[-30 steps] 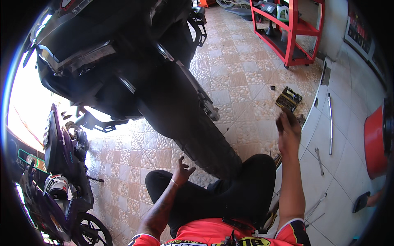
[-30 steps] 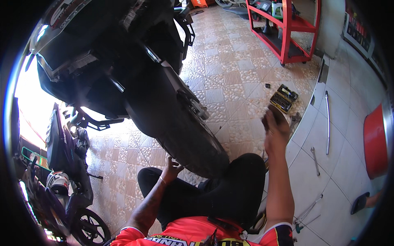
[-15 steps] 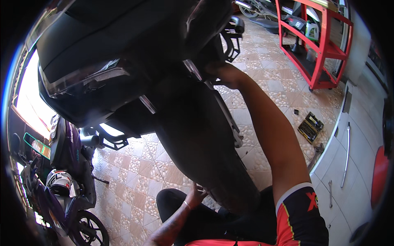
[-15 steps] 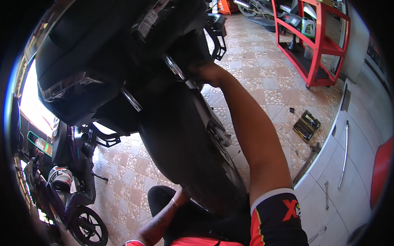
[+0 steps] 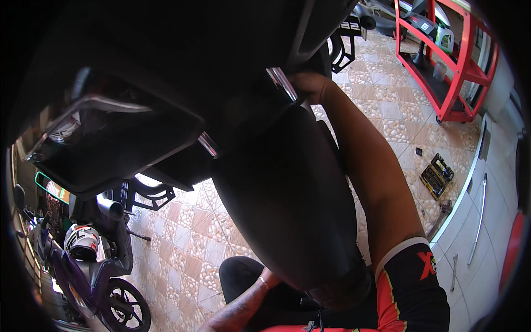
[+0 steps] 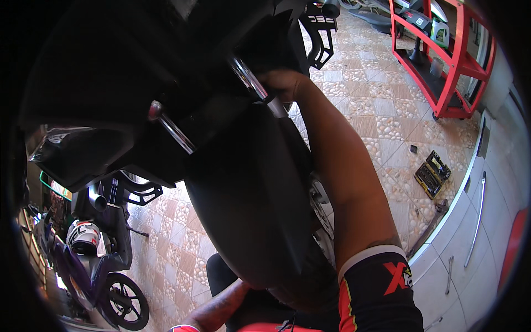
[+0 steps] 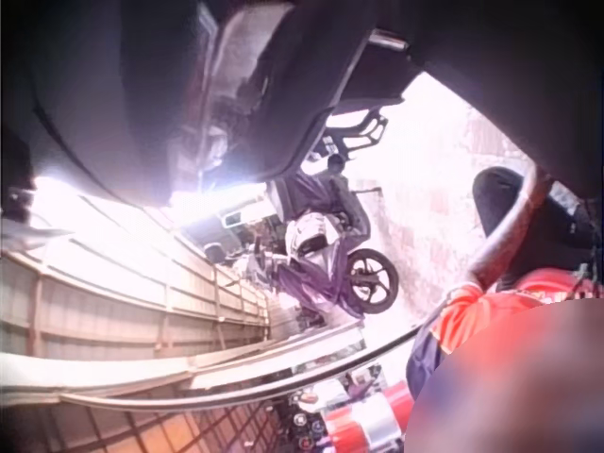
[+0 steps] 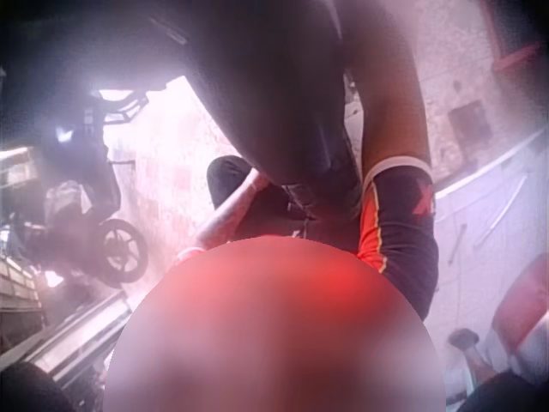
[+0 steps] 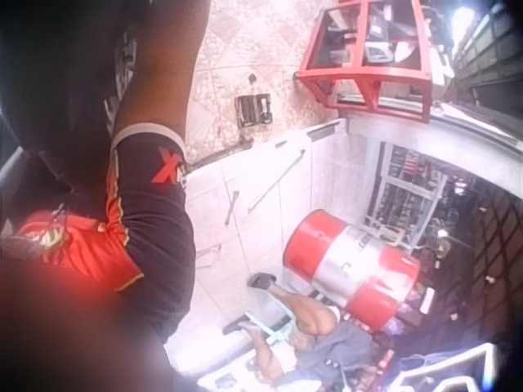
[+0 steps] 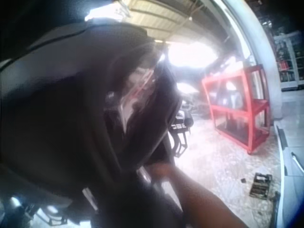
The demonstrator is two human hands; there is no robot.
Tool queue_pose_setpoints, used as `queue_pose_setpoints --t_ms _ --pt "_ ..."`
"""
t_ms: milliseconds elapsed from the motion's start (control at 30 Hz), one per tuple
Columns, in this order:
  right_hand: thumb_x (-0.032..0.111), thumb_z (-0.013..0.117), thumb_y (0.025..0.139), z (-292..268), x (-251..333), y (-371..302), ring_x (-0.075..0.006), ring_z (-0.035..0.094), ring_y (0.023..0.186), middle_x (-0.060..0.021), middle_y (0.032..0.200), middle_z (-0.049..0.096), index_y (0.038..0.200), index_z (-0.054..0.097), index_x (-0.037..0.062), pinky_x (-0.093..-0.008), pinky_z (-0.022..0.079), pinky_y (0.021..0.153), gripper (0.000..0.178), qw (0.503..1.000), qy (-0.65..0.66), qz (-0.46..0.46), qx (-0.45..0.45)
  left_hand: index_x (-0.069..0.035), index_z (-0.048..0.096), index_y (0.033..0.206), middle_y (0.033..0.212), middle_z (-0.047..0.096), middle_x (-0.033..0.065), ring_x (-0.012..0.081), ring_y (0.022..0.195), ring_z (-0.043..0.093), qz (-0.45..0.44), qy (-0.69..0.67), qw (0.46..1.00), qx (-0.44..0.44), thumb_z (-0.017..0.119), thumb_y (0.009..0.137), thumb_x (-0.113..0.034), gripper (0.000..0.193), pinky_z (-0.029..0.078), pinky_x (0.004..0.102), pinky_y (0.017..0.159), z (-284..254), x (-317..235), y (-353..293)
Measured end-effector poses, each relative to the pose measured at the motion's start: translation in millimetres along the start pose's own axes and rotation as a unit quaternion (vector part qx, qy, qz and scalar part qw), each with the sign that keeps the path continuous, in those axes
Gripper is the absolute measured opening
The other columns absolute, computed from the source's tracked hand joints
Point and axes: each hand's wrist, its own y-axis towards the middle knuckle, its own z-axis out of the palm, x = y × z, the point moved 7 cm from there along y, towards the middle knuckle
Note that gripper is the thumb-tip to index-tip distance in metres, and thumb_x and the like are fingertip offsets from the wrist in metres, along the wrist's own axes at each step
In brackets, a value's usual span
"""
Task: The person works on the rear wheel area of a motorcycle, using a wrench to tighten or loosen bolts. They reach under the rear fender and adjust components near the tire and suspension.
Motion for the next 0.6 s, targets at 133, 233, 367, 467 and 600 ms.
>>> queue_pose_setpoints --t_ms 133,233,367,467,600 --pt "0.015 0.058 0.103 7 10 -4 -0.0147 0.070 0.089 -0.0095 0.106 0.072 0.134 0.061 0.0053 -0.0350 0.060 0.083 0.032 0.996 0.002 -0.074 0.050 0.004 0.066 0.117 0.108 0.071 0.0169 0.0271 0.101 0.066 0.004 -0.013 1.000 -0.011 0.065 0.087 0.000 0.030 0.054 0.0404 0.088 2 15 0" --pt "0.014 0.059 0.103 3 6 -5 -0.0149 0.071 0.091 -0.0094 0.110 0.071 0.142 0.054 0.0060 -0.0357 0.061 0.082 0.040 0.999 0.009 -0.043 0.029 0.004 0.066 0.116 0.107 0.071 0.0163 0.0264 0.100 0.065 0.001 -0.019 0.999 -0.025 0.063 0.087 0.001 0.030 0.054 0.0401 0.088 7 28 -3" --pt "0.020 0.065 0.102 1 16 -15 -0.0203 0.068 0.107 -0.0128 0.123 0.068 0.146 0.050 0.0053 -0.0382 0.057 0.093 0.049 0.993 0.038 -0.106 0.035 0.004 0.066 0.116 0.107 0.071 0.0156 0.0255 0.099 0.064 0.010 -0.093 0.989 -0.119 0.061 0.086 0.004 0.030 0.054 0.0396 0.087 8 40 -12" --pt "0.023 0.067 0.102 1 25 -28 -0.0222 0.066 0.115 -0.0144 0.128 0.066 0.146 0.050 0.0037 -0.0393 0.054 0.099 0.051 0.987 0.030 -0.155 0.001 0.004 0.067 0.114 0.106 0.071 0.0159 0.0259 0.101 0.065 0.006 -0.060 0.995 -0.084 0.062 0.086 0.003 0.028 0.054 0.0398 0.088 8 35 -14" --pt "0.028 0.073 0.098 9 38 -55 -0.0203 0.071 0.101 -0.0132 0.117 0.072 0.139 0.059 0.0017 -0.0361 0.057 0.089 0.051 0.962 -0.134 -0.220 -0.092 0.004 0.068 0.110 0.105 0.072 0.0168 0.0270 0.104 0.067 0.006 0.006 0.999 -0.035 0.066 0.088 0.000 0.023 0.054 0.0404 0.090 -6 15 -13"
